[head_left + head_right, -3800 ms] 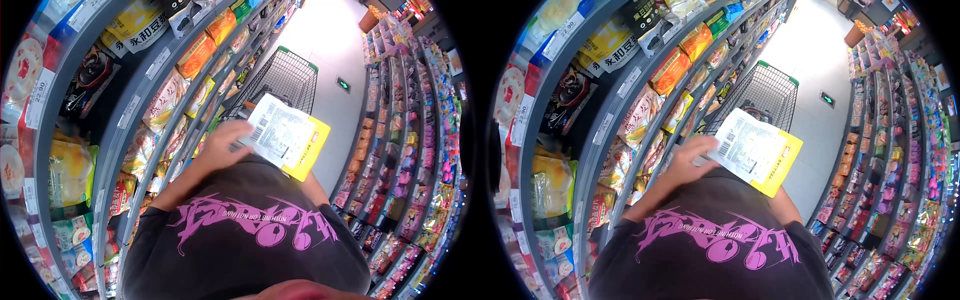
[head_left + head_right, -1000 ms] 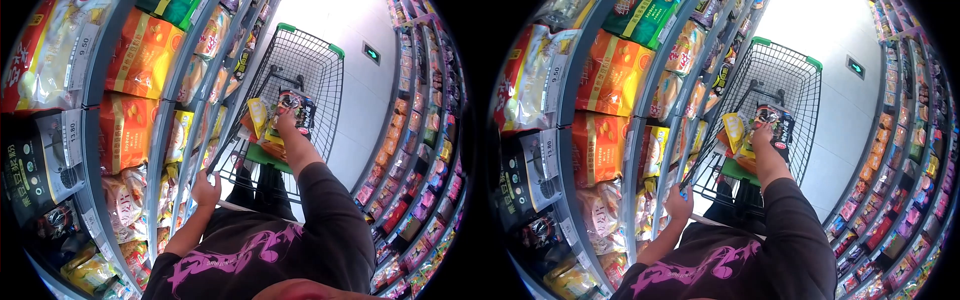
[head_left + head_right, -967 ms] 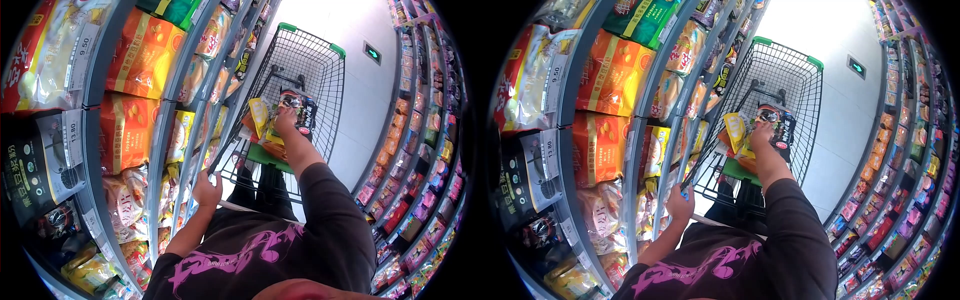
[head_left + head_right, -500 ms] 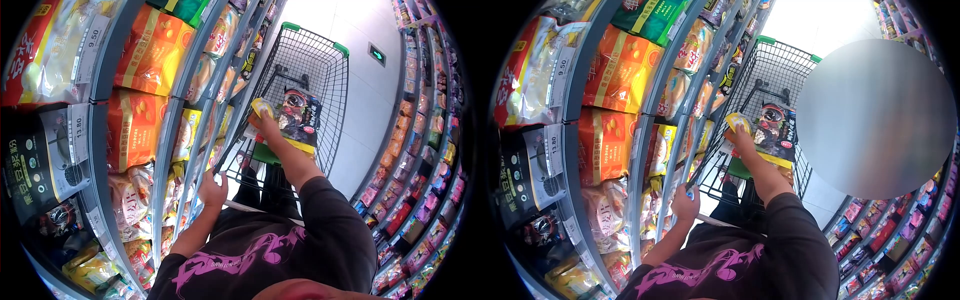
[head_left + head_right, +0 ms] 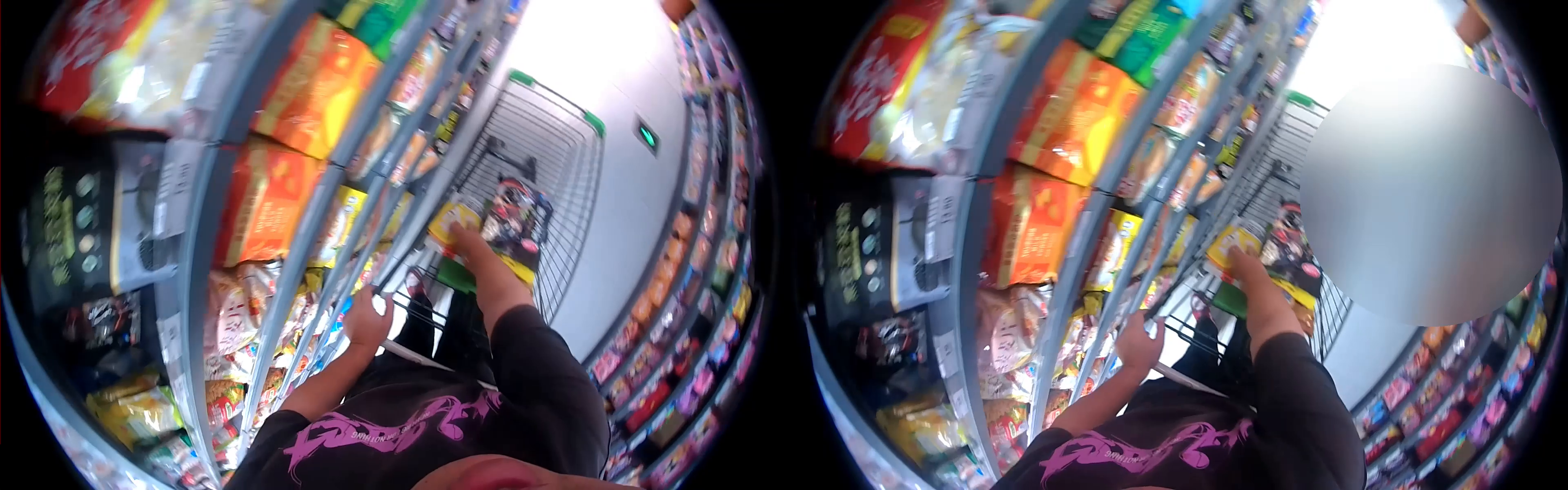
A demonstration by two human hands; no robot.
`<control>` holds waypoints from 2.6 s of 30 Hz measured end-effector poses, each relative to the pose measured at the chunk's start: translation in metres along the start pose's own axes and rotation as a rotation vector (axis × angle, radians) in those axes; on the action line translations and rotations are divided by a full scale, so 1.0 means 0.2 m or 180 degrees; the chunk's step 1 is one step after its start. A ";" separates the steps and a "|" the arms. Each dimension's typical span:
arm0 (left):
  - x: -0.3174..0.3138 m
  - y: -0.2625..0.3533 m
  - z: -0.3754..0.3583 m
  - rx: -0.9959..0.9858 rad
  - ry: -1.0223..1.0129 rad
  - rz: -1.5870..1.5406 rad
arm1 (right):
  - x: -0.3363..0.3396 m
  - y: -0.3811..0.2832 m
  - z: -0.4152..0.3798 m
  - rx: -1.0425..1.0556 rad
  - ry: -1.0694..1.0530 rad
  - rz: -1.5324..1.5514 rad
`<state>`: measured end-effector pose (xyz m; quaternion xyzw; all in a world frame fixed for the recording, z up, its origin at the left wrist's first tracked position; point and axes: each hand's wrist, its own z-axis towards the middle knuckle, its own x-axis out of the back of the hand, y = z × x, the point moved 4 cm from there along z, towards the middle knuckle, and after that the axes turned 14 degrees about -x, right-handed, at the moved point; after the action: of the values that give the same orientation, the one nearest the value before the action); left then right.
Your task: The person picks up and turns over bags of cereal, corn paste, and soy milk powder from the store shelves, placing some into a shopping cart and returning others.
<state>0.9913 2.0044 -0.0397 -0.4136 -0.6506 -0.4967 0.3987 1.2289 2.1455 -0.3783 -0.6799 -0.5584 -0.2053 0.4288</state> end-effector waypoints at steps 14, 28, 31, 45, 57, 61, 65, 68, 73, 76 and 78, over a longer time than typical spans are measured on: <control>0.06 -0.12 -0.03 -0.0530 0.1015 -0.0524 | 0.72 -0.32 -1.25 0.0875 0.1105 0.1286; 2.13 0.23 0.32 -0.0790 0.3858 -0.1535 | 0.92 -0.65 -2.13 0.0118 0.0990 0.2260; 2.16 0.20 0.40 -0.1079 0.3769 -0.2098 | 1.00 -0.75 -2.19 0.0157 0.0610 0.2712; 1.33 0.75 -0.46 -0.4382 0.1584 -0.1350 | 1.56 -1.08 -2.22 0.1644 -0.0761 0.6632; 1.17 0.55 -0.24 -0.0844 -0.1157 -0.5652 | 1.83 -1.00 -2.32 0.1337 -0.0160 0.6589; 1.02 0.54 -0.19 -0.0852 -0.0705 -0.5276 | 1.88 -0.91 -2.37 0.0946 -0.1219 0.7233; 0.90 0.54 -0.14 -0.1021 -0.0632 -0.4535 | 1.76 -0.59 -2.32 -0.0339 -0.0346 0.5240; 0.71 0.48 -0.07 -0.0877 -0.0904 -0.4074 | 1.77 -0.48 -2.24 -0.0800 0.0006 0.4365; 0.26 0.13 0.03 -0.1384 -0.0417 -0.0892 | 1.86 -0.41 -2.04 -0.0775 0.0886 0.2250; -0.01 -0.07 -0.01 -0.1271 -0.0851 -0.0696 | 1.82 -0.37 -1.76 -0.0729 0.1146 0.1364; -0.09 -0.10 -0.04 -0.1335 -0.0794 -0.0738 | 1.78 -0.30 -1.50 -0.0785 0.1152 0.1089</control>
<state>0.9797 1.9903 -0.0614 -0.4678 -0.6206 -0.6081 0.1617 1.3374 2.1096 0.0764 -0.7636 -0.3206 -0.3143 0.4640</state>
